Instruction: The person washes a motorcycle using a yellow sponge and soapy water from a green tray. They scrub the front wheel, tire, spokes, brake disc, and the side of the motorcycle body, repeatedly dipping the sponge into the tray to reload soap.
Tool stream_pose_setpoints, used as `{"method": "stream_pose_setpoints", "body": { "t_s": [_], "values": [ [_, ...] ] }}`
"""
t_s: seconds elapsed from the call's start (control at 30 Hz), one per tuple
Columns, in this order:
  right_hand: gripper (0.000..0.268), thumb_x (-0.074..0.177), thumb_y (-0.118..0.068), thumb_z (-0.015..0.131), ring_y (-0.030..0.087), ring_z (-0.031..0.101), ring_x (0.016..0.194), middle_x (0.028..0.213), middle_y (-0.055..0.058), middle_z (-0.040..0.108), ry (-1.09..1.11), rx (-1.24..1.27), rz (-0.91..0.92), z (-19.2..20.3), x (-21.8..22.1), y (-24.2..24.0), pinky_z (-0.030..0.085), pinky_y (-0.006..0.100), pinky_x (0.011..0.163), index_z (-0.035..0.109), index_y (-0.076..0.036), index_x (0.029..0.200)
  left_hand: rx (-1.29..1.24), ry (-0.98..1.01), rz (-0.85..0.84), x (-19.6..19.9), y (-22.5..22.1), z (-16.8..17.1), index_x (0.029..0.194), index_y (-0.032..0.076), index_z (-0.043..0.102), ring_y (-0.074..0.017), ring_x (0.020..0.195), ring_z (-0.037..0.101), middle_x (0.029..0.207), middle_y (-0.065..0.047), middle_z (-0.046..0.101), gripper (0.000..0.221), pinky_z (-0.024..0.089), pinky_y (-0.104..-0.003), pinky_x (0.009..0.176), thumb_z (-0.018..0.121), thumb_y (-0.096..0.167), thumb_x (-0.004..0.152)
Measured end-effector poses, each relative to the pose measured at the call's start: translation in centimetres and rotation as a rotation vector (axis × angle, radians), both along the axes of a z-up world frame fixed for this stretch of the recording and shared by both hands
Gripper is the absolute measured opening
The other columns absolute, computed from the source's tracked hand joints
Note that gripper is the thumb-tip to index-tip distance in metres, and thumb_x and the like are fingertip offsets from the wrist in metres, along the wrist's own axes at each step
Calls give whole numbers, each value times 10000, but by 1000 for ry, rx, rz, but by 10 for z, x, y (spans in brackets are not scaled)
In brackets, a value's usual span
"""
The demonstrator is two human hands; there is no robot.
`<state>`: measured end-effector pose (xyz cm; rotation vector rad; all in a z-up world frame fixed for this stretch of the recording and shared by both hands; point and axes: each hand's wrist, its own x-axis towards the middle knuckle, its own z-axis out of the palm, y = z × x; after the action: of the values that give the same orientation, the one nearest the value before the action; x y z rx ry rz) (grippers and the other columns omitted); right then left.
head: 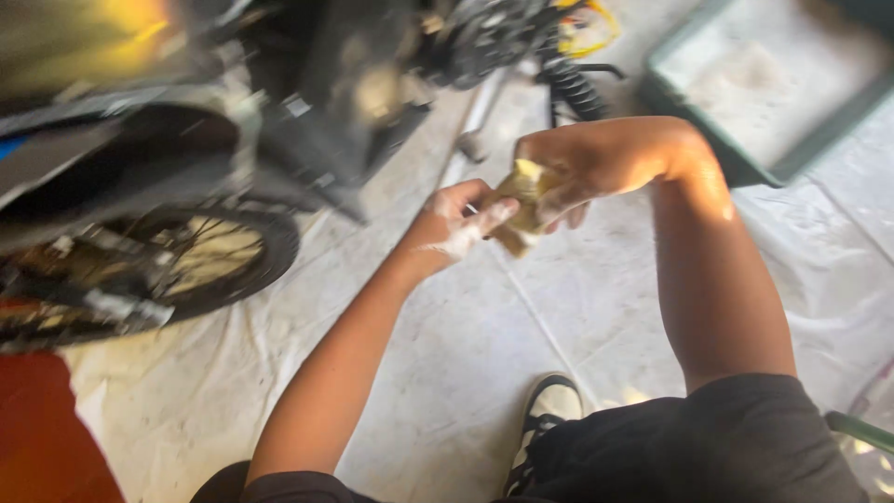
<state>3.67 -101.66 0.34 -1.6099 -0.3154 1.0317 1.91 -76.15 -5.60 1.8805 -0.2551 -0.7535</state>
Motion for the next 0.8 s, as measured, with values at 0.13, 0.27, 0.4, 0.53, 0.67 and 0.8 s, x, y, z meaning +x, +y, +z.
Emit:
{"method": "stream_pose_setpoints", "body": {
  "t_s": [0.13, 0.27, 0.4, 0.53, 0.67, 0.8],
  "values": [
    [468, 892, -54, 701, 382, 759, 931, 1087, 278, 743, 11, -454, -389, -26, -14, -123, 608, 494, 806, 604, 20, 1344, 34, -117, -94, -1, -111, -11, 1165, 114, 654, -171, 737, 688, 928, -78, 709, 312, 584, -310, 668, 660, 328, 938],
    [342, 1009, 21, 564, 233, 708, 893, 1222, 223, 683, -331, -573, -1185, -189, -22, -207, 607, 261, 694, 582, 44, 1350, 136, -179, -180, 6, -181, -74, 1221, 109, 670, -186, 952, 703, 1033, -59, 728, 399, 574, -322, 807, 677, 349, 904],
    [455, 876, -77, 624, 456, 666, 1076, 1085, 249, 722, -485, -861, -1007, -300, -30, -230, 532, 582, 895, 677, -77, 1328, 285, -35, -243, -1, -208, -138, 1283, 261, 665, -203, 1138, 709, 1102, -24, 758, 442, 558, -381, 995, 682, 494, 909],
    [567, 801, -263, 834, 368, 698, 1019, 1051, 122, 708, -550, -1135, -912, -368, -22, -235, 568, 563, 820, 651, -183, 1331, 315, 65, -229, -14, -208, -165, 1268, 263, 675, -235, 1116, 719, 1084, -43, 770, 428, 570, -395, 967, 677, 493, 908],
    [320, 801, -122, 736, 432, 733, 887, 912, 170, 727, -491, -1271, -870, -368, -22, -228, 593, 532, 756, 768, -122, 1120, 354, 140, -186, -23, -193, -162, 1247, 234, 692, -252, 1111, 715, 1070, -63, 768, 396, 559, -405, 981, 664, 455, 919],
    [278, 815, -125, 723, 424, 747, 810, 856, 162, 717, -509, -1363, -792, -335, -31, -206, 608, 516, 692, 787, -123, 1086, 352, 141, -156, -35, -163, -182, 1240, 248, 694, -252, 1116, 713, 1074, -61, 768, 381, 567, -406, 981, 671, 451, 919]
  ]
}}
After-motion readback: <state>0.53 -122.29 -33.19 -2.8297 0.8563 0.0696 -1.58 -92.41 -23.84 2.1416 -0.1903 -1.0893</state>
